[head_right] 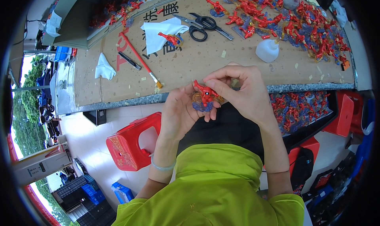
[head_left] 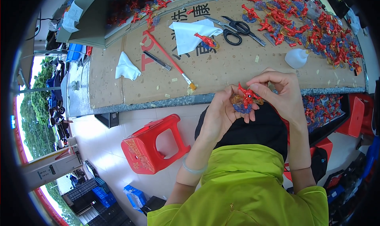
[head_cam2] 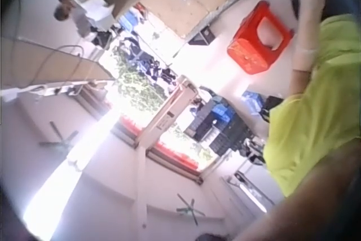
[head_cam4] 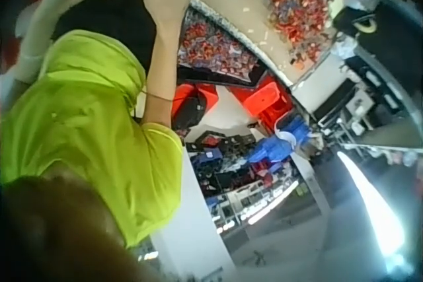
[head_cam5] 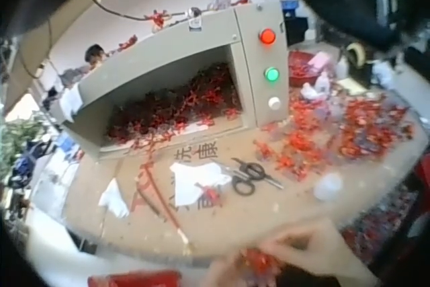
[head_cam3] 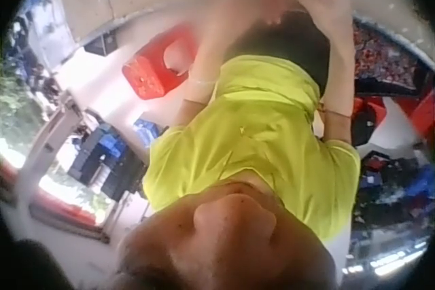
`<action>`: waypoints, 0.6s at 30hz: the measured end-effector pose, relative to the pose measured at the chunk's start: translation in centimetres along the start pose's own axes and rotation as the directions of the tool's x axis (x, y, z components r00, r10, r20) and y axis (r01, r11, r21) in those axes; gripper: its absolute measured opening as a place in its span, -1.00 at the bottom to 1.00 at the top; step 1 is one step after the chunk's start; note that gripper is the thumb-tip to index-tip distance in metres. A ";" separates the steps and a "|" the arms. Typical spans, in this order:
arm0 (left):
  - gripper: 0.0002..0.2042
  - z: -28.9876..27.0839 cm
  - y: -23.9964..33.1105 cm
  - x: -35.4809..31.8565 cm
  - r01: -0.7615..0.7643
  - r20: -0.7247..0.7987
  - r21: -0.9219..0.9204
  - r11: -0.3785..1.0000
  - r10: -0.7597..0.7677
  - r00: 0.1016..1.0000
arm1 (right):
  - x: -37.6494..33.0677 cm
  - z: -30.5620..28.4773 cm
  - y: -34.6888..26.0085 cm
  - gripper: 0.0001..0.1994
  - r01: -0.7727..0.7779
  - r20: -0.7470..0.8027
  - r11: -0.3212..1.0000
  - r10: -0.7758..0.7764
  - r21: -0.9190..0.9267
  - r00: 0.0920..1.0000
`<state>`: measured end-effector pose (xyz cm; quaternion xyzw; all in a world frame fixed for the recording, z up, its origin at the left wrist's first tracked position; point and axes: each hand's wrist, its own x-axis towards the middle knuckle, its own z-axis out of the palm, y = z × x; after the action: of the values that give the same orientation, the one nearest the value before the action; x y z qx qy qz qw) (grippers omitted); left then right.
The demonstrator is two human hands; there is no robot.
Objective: The person assembles toy figurines by applying glue from a bottle onto the figurine parts and attaching the pieces together by hand.
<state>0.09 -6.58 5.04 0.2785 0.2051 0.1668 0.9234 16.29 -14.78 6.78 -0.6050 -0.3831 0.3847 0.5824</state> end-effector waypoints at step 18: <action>-0.80 -1.8 1.0 -0.4 -0.021 0.141 -0.009 1.000 0.022 0.990 | 0.2 -0.3 -0.3 -0.85 0.328 0.073 0.908 -0.320 -0.259 0.944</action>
<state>-1.31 -5.16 4.36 0.2883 0.1358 0.1574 0.9347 16.68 -14.68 7.08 -0.6004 -0.5348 0.2361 0.5456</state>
